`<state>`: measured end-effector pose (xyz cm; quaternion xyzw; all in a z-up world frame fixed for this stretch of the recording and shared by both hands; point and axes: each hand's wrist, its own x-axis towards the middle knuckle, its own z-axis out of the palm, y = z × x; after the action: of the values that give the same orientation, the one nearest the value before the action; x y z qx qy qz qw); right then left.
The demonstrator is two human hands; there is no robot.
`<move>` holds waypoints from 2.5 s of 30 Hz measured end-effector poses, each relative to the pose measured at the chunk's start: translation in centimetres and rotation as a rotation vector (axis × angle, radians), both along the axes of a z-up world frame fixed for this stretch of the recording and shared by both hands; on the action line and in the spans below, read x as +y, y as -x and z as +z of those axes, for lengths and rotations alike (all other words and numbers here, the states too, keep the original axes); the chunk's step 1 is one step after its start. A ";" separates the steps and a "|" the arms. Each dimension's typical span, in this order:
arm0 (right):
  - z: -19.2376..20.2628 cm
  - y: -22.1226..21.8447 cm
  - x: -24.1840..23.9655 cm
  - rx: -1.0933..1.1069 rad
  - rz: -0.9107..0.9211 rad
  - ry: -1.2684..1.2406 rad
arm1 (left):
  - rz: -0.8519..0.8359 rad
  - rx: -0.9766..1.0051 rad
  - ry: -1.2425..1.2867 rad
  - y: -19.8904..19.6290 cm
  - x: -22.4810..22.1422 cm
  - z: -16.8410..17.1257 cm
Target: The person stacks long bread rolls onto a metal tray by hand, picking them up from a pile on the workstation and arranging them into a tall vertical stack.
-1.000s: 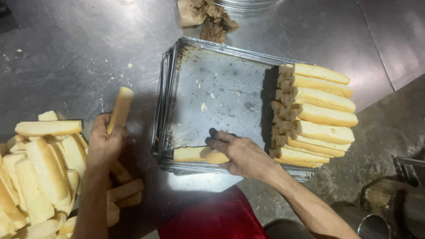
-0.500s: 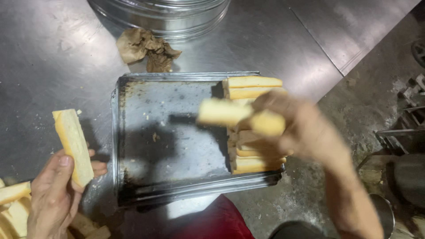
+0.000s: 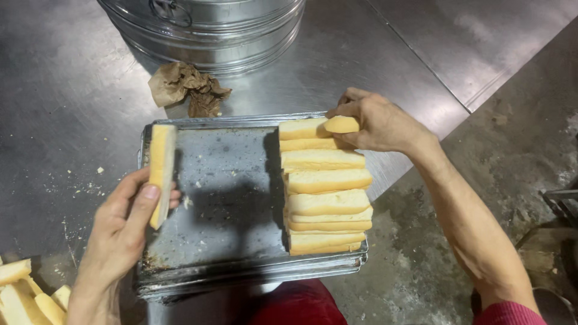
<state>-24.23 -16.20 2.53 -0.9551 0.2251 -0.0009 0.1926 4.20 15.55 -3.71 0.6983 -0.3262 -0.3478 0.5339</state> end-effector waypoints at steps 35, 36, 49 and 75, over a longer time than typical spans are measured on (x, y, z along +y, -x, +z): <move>-0.5 1.0 7.3 -0.105 0.177 -0.027 | -0.187 -0.444 0.092 7.0 -13.4 1.2; -0.8 0.9 7.2 -0.035 0.124 -0.050 | -0.197 -0.412 0.078 7.1 -13.3 0.6; -4.0 2.8 6.9 -0.493 -0.439 -0.217 | -0.181 0.018 0.247 11.3 -17.6 -2.8; -5.0 -3.5 7.8 0.070 -0.260 0.229 | 0.104 0.170 0.217 3.6 -8.7 -4.1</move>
<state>-20.72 -8.43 -2.48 -0.9331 0.3516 -0.0179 0.0730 0.58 6.90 -7.77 0.6205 -0.2789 -0.3401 0.6493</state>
